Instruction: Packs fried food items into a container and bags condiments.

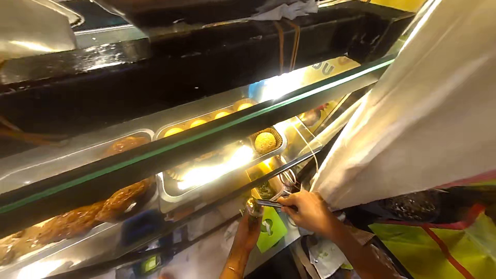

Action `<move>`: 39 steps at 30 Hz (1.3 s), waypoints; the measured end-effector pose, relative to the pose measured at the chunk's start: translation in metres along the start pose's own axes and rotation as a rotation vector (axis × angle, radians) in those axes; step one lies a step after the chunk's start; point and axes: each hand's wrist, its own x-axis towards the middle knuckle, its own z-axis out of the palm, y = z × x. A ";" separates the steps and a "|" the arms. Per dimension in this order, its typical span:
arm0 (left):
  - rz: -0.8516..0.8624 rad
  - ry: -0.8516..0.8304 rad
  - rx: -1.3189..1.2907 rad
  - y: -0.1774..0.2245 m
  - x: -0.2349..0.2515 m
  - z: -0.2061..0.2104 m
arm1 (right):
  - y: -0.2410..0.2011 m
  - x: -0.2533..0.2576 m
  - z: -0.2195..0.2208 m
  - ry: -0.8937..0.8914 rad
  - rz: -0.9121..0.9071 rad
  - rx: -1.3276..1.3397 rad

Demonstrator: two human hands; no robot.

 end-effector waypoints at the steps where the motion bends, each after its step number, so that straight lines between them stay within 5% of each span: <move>1: -0.008 0.013 -0.001 -0.001 0.000 0.002 | -0.003 -0.001 0.005 0.001 -0.021 -0.062; 9: 0.063 -0.067 -0.047 0.004 0.001 -0.016 | 0.013 -0.009 0.002 0.164 -0.173 0.062; 14: 0.069 -0.004 0.053 0.014 -0.009 -0.013 | -0.009 0.034 0.001 0.149 0.207 -0.100; 17: 0.060 0.086 0.126 0.018 -0.026 -0.002 | -0.010 0.091 0.024 0.076 0.274 -0.186; 22: 0.118 -0.068 -0.194 0.039 -0.069 -0.002 | 0.001 0.131 0.055 0.039 0.144 -0.282; 24: 0.139 -0.175 -0.246 0.047 -0.081 -0.008 | 0.003 0.119 0.058 0.154 0.057 -0.299; 27: 0.186 -0.273 -0.233 0.053 -0.095 -0.009 | -0.005 0.083 0.061 0.517 -0.181 -0.006; 32: 0.302 -0.273 0.205 0.045 -0.110 0.006 | -0.055 0.011 0.068 0.128 -0.224 0.884; 35: 0.427 -0.277 0.491 0.037 -0.112 0.015 | -0.059 -0.005 0.076 0.275 -0.238 0.950; 39: 0.461 -0.213 0.562 0.030 -0.117 0.019 | -0.057 -0.024 0.076 0.348 -0.250 1.072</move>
